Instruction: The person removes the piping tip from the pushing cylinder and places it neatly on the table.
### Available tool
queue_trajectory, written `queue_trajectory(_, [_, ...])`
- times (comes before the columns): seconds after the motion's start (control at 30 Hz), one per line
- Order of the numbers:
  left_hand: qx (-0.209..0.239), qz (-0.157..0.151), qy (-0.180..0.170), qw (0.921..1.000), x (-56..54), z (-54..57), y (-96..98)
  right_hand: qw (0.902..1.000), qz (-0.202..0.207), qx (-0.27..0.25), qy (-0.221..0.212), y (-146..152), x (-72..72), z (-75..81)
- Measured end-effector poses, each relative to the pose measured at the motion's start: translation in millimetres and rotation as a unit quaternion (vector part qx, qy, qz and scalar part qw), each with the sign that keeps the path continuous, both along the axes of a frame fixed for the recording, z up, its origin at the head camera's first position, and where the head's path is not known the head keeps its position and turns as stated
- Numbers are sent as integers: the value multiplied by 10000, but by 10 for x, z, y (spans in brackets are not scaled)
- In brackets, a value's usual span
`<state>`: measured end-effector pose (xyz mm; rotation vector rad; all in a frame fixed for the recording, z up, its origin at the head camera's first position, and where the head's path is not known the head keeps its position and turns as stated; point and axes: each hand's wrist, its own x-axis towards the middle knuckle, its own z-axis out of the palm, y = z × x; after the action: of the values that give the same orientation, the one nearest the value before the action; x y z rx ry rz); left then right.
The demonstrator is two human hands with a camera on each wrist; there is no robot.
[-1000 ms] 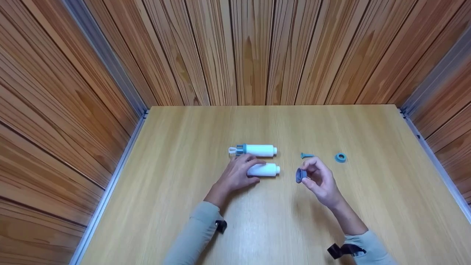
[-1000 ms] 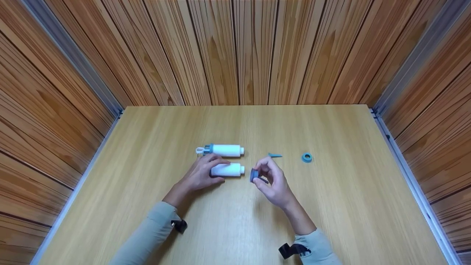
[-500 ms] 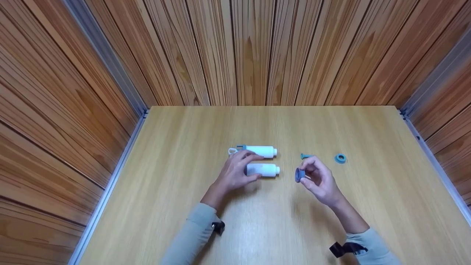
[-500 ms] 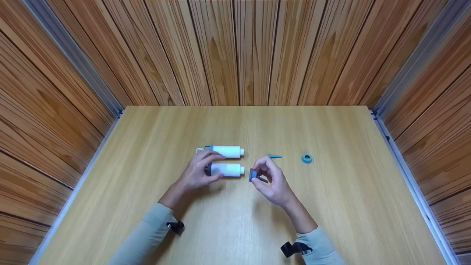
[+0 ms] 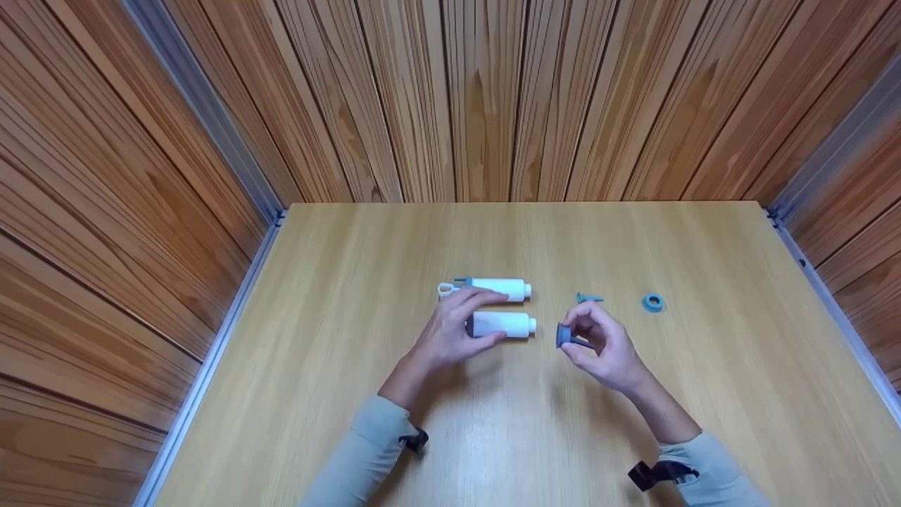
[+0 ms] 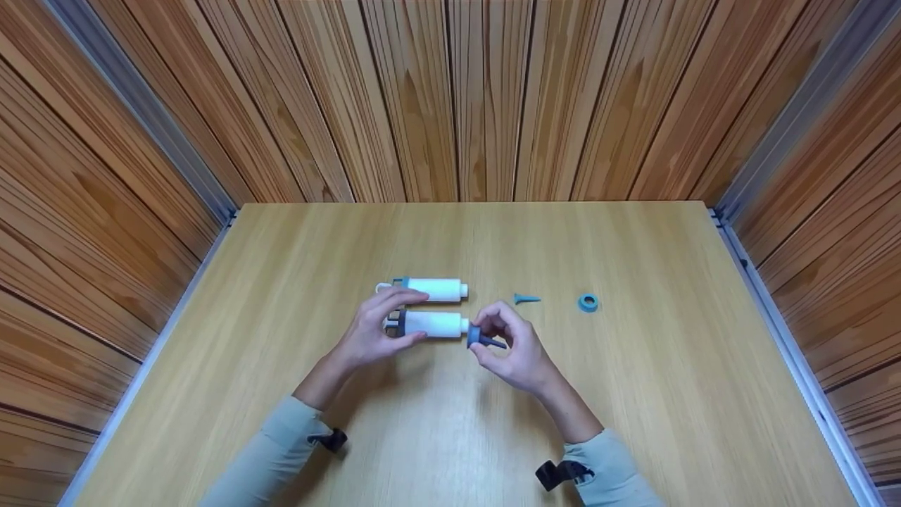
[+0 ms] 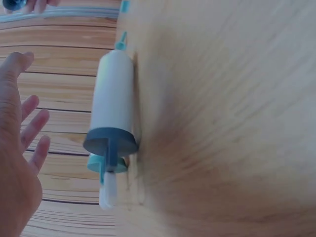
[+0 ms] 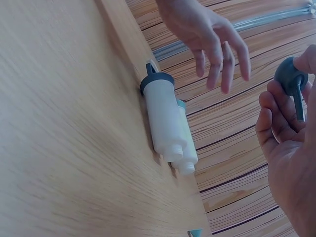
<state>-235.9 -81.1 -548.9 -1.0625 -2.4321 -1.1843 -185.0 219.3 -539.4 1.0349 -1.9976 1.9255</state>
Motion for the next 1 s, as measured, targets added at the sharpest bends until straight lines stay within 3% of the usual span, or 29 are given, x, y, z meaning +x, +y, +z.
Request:
queue_trajectory(0.6, [666,-420,-467,9958,168,166,112,9988,-322,177,-317,-97,-1,-31])
queue_trajectory(1.0, [957,-534,-319,9935,237,184,211,9972,-355,293,-590,-161,-8,-61])
